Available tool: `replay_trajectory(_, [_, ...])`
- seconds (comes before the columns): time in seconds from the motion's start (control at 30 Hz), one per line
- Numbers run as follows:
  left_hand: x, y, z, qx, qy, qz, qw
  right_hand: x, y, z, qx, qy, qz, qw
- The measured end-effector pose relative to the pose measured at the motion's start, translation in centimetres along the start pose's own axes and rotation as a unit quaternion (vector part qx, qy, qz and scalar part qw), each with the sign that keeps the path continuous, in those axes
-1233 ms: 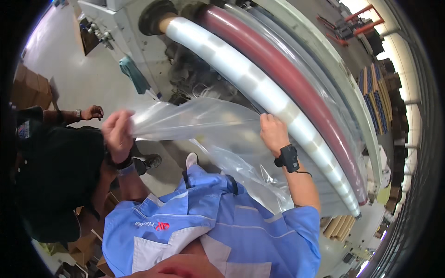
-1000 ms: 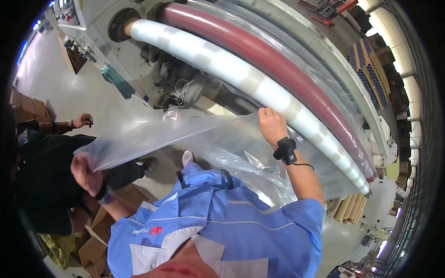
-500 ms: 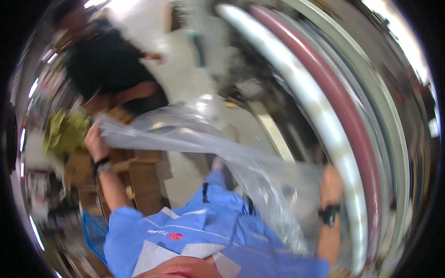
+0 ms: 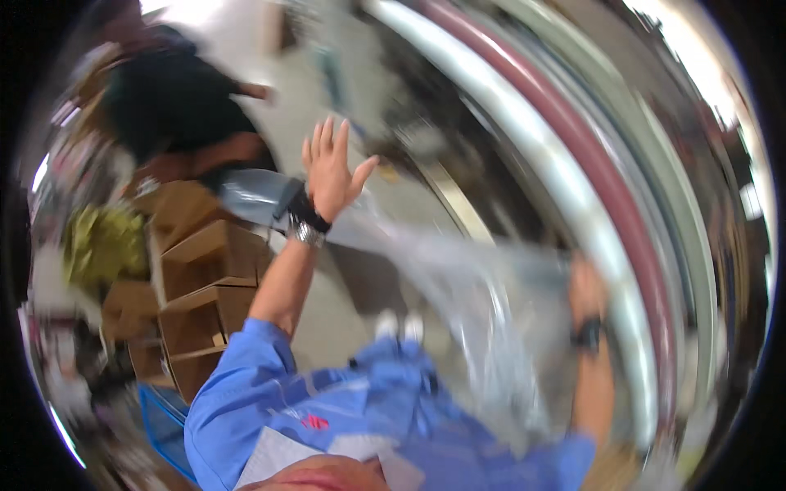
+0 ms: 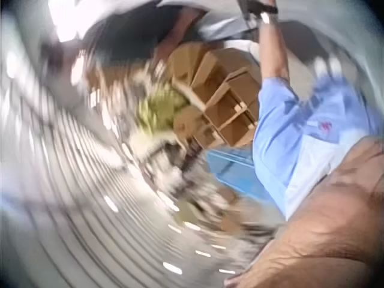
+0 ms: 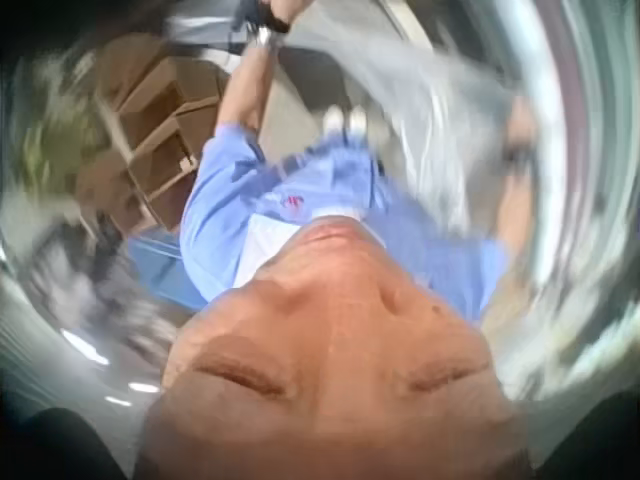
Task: Operator manages the winding and packaging of plastic film using industrial rolling machinery.
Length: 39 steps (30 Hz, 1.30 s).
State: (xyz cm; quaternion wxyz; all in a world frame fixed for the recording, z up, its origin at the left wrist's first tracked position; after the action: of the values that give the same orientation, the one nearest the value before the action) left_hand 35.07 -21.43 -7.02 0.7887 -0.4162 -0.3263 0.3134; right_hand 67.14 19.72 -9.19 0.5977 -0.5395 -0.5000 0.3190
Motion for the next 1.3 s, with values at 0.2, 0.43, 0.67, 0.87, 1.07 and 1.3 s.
replay_trajectory(0.2, [28.4, 15.1, -4.8, -0.364, 0.184, -0.254, 0.877, -3.0, -1.3, 3.2, -0.031, 0.019, -0.073, 0.997])
replay_trajectory(0.43, [35.0, 20.0, -9.6, -0.446, 0.211, -0.454, 0.742, 0.1, -0.9, -3.7, -0.054, 0.065, -0.038, 0.996])
replay_trajectory(0.67, [29.9, 10.6, -16.0, -0.543, 0.221, -0.404, 0.702, 14.9, 5.4, -24.7, -0.124, 0.145, -0.037, 0.981])
replay_trajectory(0.87, [21.8, 1.7, -19.9, -0.473, 0.090, -0.468, 0.741, 27.6, 7.5, -44.4, -0.203, 0.281, -0.076, 0.935])
replay_trajectory(1.07, [15.5, -7.7, -23.8, -0.129, -0.095, -0.401, 0.902, 30.2, 10.6, -55.3, -0.120, 0.239, 0.170, 0.949])
replay_trajectory(1.3, [7.9, -6.9, -30.0, 0.007, -0.263, -0.499, 0.826, 18.1, 26.6, -56.6, 0.036, 0.319, 0.756, 0.570])
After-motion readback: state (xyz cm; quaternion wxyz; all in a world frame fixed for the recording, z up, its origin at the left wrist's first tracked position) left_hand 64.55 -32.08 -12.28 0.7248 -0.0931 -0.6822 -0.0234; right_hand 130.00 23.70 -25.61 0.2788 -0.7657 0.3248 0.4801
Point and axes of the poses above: each hand's wrist, its own z-axis towards the middle knuckle, its own y-axis out of the palm, x = y × z, the point moved 5 cm from there along z, towards the middle knuckle, and after that the axes turned 14 degrees about -x, right-handed, at the moved point
